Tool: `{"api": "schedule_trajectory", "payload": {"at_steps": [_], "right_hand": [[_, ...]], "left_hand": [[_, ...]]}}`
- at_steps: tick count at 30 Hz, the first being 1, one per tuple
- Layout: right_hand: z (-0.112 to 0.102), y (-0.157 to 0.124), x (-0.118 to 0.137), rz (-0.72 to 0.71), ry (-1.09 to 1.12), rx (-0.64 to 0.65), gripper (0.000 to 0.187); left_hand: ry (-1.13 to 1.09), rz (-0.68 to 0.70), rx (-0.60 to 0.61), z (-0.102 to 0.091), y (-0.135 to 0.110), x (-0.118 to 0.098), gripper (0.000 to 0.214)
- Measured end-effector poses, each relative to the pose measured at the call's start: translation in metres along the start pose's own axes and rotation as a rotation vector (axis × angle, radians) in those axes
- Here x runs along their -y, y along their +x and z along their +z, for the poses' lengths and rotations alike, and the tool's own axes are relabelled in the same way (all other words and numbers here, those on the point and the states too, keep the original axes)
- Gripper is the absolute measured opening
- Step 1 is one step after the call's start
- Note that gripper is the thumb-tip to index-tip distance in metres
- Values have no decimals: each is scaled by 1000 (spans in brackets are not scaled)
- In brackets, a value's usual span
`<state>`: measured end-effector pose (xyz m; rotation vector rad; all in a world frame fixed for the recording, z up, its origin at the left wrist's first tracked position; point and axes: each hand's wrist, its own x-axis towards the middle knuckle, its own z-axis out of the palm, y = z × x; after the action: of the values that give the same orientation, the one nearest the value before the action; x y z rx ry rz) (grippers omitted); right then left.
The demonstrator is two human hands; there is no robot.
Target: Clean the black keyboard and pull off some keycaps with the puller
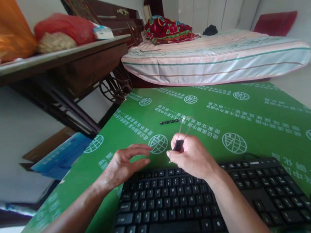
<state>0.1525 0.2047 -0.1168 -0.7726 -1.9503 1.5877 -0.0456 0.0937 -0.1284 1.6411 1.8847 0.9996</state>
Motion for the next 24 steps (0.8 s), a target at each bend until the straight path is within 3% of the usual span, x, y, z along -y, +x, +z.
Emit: {"api": "schedule_trajectory", "payload": {"at_steps": [6,24], "right_hand": [[18,-7,1,-1,-193,48,15],[39,-8,-12,110,-321,50,16]], "left_hand": [[-108,36,22,13,-24,2,9],[-203,133,61,23,-27,8,10]]}}
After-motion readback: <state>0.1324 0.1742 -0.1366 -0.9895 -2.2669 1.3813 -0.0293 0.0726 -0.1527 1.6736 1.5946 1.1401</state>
